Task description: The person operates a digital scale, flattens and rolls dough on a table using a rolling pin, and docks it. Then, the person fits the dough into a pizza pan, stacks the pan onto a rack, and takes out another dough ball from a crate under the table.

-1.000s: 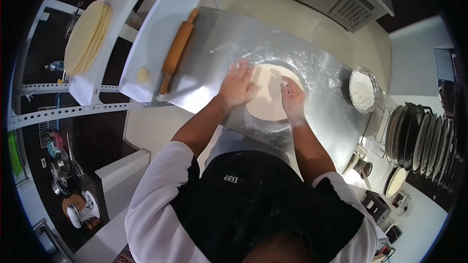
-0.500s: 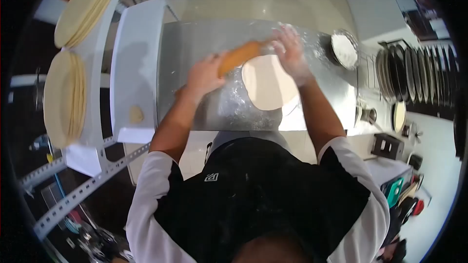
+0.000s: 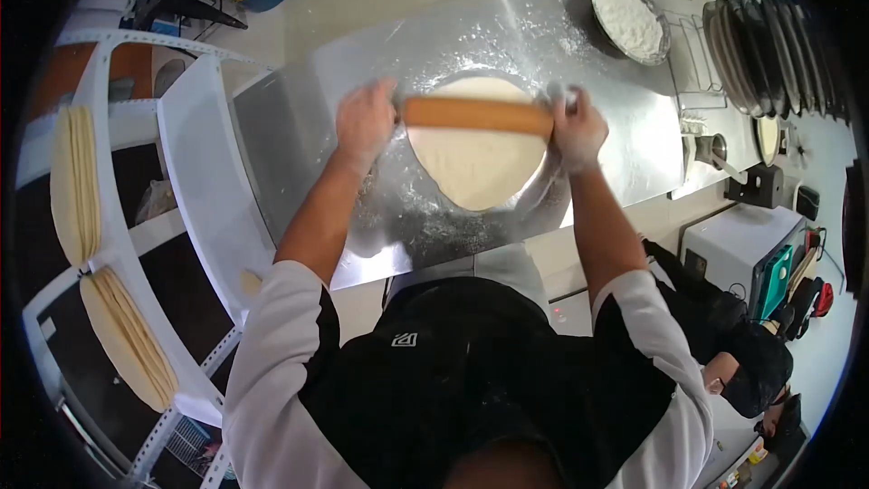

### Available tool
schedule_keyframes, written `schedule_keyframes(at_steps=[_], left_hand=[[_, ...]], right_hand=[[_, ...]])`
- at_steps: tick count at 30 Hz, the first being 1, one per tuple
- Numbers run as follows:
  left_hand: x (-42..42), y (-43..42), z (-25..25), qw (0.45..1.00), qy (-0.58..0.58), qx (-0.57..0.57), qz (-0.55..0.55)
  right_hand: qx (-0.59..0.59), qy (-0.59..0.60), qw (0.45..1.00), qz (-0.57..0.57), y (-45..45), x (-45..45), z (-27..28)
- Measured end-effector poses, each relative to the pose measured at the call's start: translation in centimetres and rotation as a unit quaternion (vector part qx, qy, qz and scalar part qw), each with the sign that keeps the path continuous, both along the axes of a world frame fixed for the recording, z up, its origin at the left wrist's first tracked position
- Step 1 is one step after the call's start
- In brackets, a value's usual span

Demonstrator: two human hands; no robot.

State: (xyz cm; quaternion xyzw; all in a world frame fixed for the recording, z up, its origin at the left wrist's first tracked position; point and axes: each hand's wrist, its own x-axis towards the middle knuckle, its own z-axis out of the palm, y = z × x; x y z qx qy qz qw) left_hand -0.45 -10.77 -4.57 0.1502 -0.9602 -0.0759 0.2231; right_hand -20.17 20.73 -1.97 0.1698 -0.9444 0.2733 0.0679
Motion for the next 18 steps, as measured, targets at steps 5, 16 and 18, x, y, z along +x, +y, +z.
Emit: schedule_keyframes(at_steps=[5, 16, 18], left_hand=[[0.5, 0.5, 0.7, 0.997, -0.035, -0.002, 0.065], [-0.6, 0.9, 0.5, 0.997, -0.026, 0.061, 0.044], [-3.2, -0.4, 0.6, 0.996, -0.054, 0.042, 0.060]], right_hand=[[-0.107, -0.028, 0.994, 0.014, -1.9, -2.3, -0.3], [-0.105, -0.008, 0.993, 0.054, 1.2, -1.7, -2.1], [-0.089, 0.032, 0.993, 0.072, 0.0, -3.9, -2.1]])
